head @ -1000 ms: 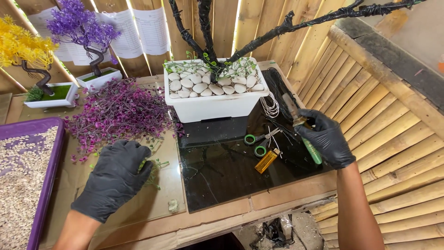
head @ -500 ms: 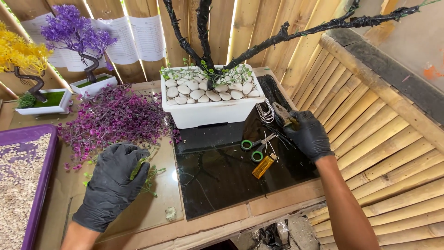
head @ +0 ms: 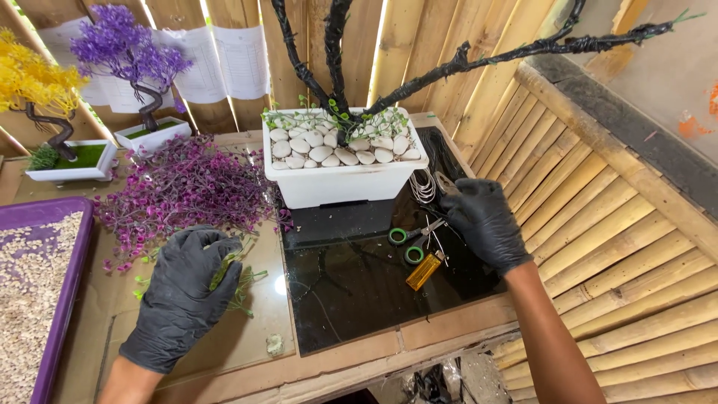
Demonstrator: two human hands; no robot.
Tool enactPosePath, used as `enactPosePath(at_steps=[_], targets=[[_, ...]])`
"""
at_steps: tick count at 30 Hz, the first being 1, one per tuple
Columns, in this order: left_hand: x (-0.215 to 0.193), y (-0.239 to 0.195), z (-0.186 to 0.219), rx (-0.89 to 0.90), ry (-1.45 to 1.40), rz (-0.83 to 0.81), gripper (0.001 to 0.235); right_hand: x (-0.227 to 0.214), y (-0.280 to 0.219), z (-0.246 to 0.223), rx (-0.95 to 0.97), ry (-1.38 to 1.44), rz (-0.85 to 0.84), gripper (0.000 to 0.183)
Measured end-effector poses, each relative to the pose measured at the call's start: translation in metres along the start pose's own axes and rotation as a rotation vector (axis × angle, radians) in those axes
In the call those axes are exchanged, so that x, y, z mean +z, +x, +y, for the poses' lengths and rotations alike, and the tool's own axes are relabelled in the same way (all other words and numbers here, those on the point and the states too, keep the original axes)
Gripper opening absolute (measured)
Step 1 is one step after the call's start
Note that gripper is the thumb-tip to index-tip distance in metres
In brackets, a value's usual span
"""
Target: Adding small green artificial foliage to a black decorative branch structure.
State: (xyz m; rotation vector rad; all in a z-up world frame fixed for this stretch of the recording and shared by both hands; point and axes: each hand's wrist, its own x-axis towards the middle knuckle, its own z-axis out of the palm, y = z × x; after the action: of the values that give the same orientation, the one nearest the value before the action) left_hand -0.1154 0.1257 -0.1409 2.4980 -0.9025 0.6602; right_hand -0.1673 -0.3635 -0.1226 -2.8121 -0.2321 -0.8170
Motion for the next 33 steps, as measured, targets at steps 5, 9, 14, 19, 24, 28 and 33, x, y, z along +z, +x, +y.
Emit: enactPosePath(at_steps=[5, 9, 14, 19, 24, 28, 33], targets=[[-0.001, 0.001, 0.004, -0.008, -0.036, 0.003, 0.029, 0.009, -0.001, 0.000, -0.189, -0.191, -0.144, 0.033], [0.001, 0.000, 0.004, -0.011, -0.039, -0.018, 0.030, 0.018, 0.001, -0.005, -0.172, -0.178, -0.096, 0.011], [0.006, -0.001, 0.005, -0.013, -0.032, -0.051, 0.035, 0.012, 0.006, -0.034, -0.136, -0.037, -0.208, 0.007], [0.002, 0.001, 0.008, 0.013, -0.055, -0.021, 0.031, 0.006, 0.009, -0.047, -0.196, 0.109, -0.179, 0.008], [0.005, 0.001, 0.009, 0.006, -0.079, -0.040, 0.033, -0.011, 0.002, -0.042, -0.162, 0.130, -0.202, 0.017], [0.007, 0.016, 0.033, -0.025, -0.084, -0.174, 0.036, -0.001, 0.002, -0.042, -0.033, -0.040, -0.452, 0.043], [0.001, 0.048, 0.106, 0.171, -0.277, -0.195, 0.016, 0.023, 0.010, -0.047, 0.049, 0.058, -0.562, 0.016]])
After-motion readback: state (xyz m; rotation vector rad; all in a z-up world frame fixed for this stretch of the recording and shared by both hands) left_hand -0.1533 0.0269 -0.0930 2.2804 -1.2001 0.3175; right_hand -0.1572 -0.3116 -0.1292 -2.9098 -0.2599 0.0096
